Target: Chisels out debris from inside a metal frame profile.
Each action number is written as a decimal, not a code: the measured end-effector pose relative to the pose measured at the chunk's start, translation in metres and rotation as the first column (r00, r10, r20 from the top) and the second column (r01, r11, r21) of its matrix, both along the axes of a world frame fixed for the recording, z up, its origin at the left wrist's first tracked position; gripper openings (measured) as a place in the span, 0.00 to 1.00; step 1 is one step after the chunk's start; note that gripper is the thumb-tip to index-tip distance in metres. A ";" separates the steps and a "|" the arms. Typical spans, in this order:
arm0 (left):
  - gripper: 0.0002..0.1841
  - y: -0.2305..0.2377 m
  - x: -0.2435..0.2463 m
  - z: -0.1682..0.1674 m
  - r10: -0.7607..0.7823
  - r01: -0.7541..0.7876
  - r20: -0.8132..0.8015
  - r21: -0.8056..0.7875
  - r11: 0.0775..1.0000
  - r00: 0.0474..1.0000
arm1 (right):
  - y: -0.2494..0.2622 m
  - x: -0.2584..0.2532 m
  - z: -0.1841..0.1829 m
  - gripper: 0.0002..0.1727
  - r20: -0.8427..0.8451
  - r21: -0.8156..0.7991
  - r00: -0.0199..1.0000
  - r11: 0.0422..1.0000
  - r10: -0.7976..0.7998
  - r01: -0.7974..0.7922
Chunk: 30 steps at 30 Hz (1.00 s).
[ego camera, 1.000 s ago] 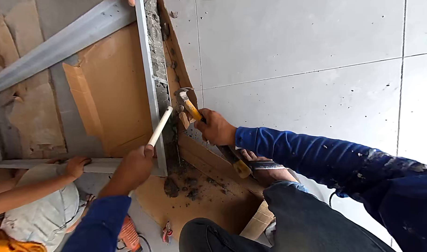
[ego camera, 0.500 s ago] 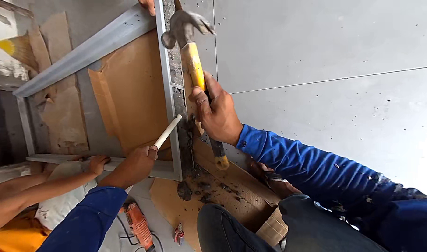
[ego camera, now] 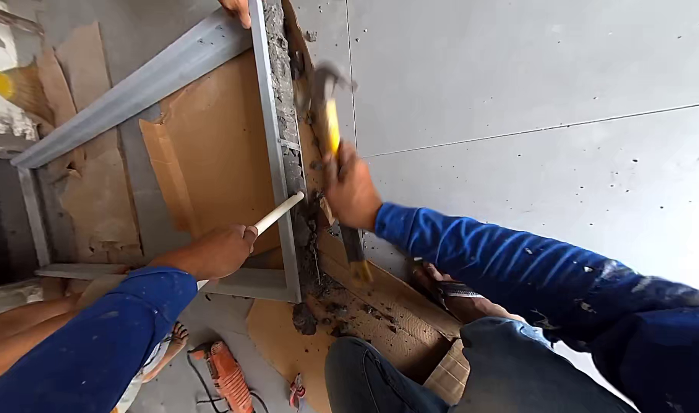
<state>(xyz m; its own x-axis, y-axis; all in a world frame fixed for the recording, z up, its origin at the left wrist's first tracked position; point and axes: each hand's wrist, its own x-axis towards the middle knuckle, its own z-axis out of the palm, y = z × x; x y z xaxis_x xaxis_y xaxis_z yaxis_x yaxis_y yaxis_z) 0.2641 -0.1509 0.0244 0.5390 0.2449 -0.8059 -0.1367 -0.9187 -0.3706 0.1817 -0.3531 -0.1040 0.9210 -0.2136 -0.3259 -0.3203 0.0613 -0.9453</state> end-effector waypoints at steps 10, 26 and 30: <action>0.28 -0.007 0.001 -0.002 -0.004 0.006 -0.038 0.048 0.999 0.999 | -0.015 0.017 0.000 0.18 -0.148 -0.016 0.981 0.992 0.122 -0.126; 0.27 -0.023 -0.012 0.013 0.010 -0.010 -0.072 0.004 1.000 0.997 | -0.047 0.024 -0.001 0.18 -0.356 0.238 0.794 0.869 0.493 -0.434; 0.29 -0.014 -0.010 -0.008 0.005 -0.004 0.025 -0.052 0.999 1.000 | -0.041 0.029 0.001 0.18 -0.295 0.293 0.886 0.917 0.357 -0.271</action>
<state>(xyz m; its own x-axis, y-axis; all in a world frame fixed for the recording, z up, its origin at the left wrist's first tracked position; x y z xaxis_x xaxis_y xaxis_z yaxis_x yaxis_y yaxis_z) 0.2541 -0.1651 0.0168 0.5582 0.2059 -0.8037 -0.1236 -0.9373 -0.3260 0.2110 -0.3940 -0.1027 0.7520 0.1913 -0.6308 -0.6552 0.1119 -0.7471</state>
